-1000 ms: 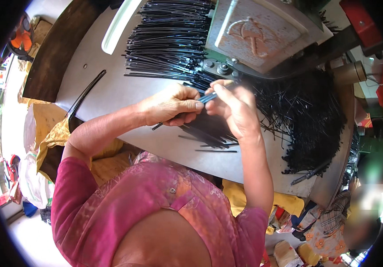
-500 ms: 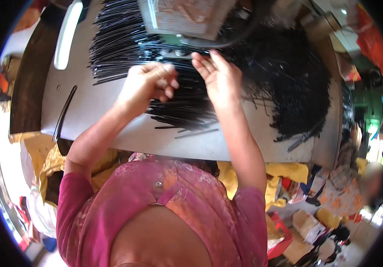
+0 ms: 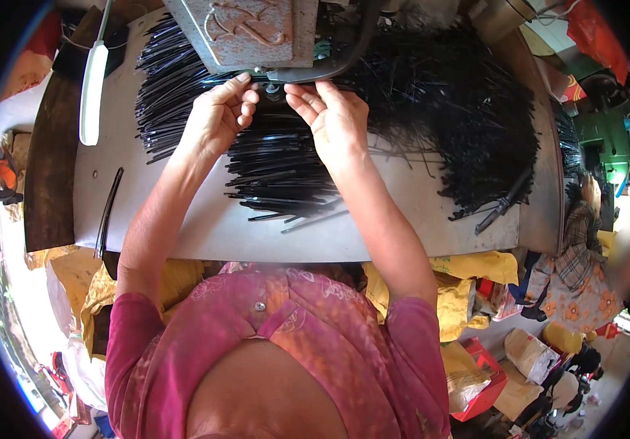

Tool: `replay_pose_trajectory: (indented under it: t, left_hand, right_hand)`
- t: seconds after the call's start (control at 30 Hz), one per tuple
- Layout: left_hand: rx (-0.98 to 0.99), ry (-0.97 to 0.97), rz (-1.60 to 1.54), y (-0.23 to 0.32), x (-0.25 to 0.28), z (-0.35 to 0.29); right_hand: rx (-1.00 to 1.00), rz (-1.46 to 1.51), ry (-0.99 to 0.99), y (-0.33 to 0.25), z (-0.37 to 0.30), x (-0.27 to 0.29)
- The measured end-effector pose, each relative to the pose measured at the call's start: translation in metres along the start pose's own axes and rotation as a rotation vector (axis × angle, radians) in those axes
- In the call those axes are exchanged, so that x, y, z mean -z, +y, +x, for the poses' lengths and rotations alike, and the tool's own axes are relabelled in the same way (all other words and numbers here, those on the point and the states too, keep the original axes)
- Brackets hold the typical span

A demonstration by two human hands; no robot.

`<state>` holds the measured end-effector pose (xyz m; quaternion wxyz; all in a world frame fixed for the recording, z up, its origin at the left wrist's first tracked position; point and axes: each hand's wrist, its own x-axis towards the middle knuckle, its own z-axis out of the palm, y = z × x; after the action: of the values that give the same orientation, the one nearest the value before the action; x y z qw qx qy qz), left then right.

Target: The person retrieves a bundle of umbrella ribs, aligns them on the table, and assembles the ribs with stretchers under a machine press.

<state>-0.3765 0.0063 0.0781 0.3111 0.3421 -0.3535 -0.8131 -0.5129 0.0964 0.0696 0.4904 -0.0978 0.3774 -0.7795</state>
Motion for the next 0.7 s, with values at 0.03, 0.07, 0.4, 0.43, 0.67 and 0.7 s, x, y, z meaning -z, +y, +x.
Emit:
replay_pose_trajectory:
  t: [0.03,0.07,0.4,0.43,0.67,0.7]
  left_hand:
    - [-0.008,-0.008,-0.003,-0.001,0.000,0.000]
    - [-0.013,-0.006,-0.005,0.000,0.001,-0.001]
    - [-0.039,0.029,-0.027,-0.003,0.003,-0.004]
    - [-0.045,0.021,-0.032,-0.003,0.003,-0.003]
    - [-0.062,0.043,-0.017,-0.005,0.003,-0.005]
    - [-0.064,0.043,-0.019,-0.006,0.003,-0.004]
  right_hand:
    - [-0.005,-0.023,0.008,0.000,-0.001,0.001]
    - [-0.007,-0.025,0.003,0.000,-0.002,-0.001]
    - [0.004,0.007,0.066,0.000,-0.010,-0.003]
    - [0.010,0.007,0.062,0.000,-0.010,-0.003]
    - [0.008,0.029,0.050,0.002,-0.011,-0.004]
    - [0.015,0.026,0.046,0.002,-0.010,-0.004]
